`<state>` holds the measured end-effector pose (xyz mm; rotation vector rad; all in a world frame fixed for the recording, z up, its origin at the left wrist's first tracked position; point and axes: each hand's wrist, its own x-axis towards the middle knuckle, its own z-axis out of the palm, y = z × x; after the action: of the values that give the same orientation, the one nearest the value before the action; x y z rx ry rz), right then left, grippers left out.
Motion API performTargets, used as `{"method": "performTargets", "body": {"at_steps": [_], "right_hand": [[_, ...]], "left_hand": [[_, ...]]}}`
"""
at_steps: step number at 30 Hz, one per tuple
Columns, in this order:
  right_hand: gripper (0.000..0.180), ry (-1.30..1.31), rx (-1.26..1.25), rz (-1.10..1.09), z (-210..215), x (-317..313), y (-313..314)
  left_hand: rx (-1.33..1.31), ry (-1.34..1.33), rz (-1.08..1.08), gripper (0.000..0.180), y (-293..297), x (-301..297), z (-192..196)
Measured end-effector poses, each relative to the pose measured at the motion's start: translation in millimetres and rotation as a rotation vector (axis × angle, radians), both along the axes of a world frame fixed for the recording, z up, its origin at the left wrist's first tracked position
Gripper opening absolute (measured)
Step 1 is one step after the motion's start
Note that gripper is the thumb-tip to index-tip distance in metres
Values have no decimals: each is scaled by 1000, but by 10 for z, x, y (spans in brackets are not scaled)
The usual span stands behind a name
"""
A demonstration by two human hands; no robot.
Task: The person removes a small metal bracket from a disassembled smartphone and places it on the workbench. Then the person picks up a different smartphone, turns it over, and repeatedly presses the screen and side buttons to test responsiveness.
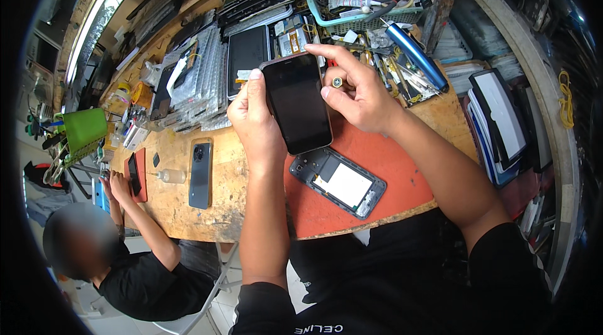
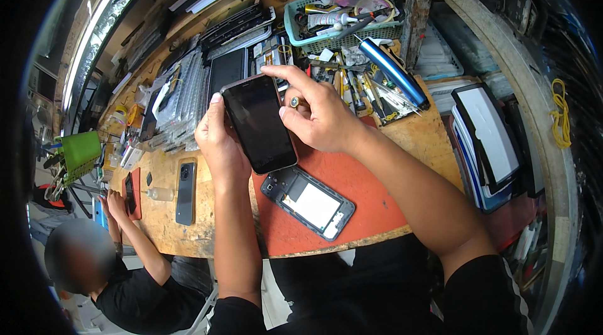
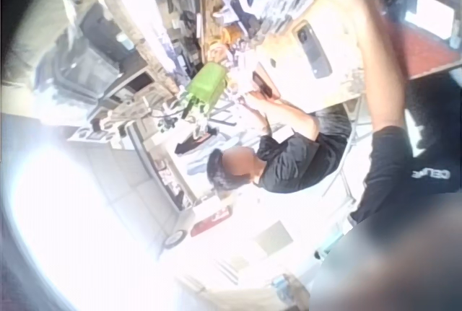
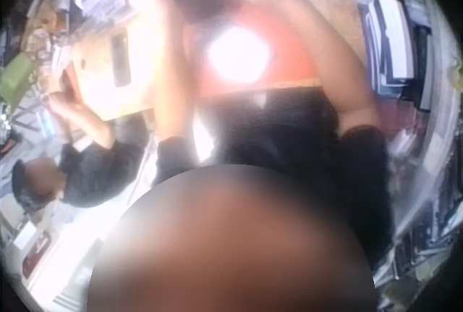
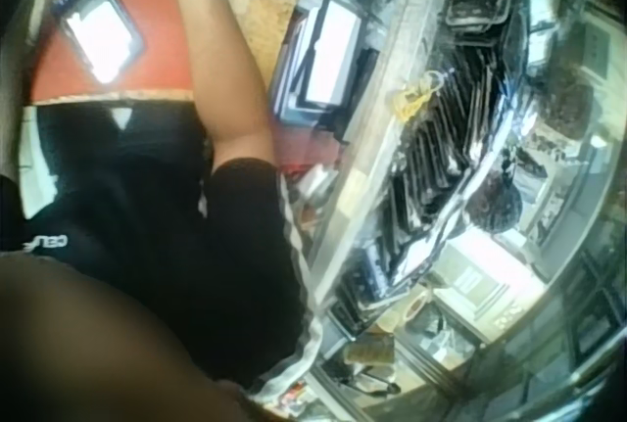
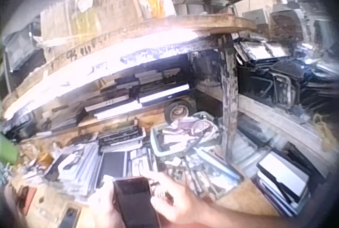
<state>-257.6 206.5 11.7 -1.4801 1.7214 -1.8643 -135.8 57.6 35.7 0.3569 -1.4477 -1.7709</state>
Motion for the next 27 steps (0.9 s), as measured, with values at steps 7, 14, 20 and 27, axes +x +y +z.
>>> {"method": "performTargets", "body": {"at_steps": [7,14,20,27], "right_hand": [[64,-7,17,-39,8,40,-1],[64,-29,30,-27,23,39,-10],[65,-37,30,-7,-13,30,-11],[64,-44,-24,-33,-30,37,-55]], "left_hand": [[1,-7,-4,36,20,-5,-38],[-20,10,29,37,12,-25,-48],[-14,-5,12,36,18,-16,-44],[-12,-5,13,35,8,-15,-47]]}}
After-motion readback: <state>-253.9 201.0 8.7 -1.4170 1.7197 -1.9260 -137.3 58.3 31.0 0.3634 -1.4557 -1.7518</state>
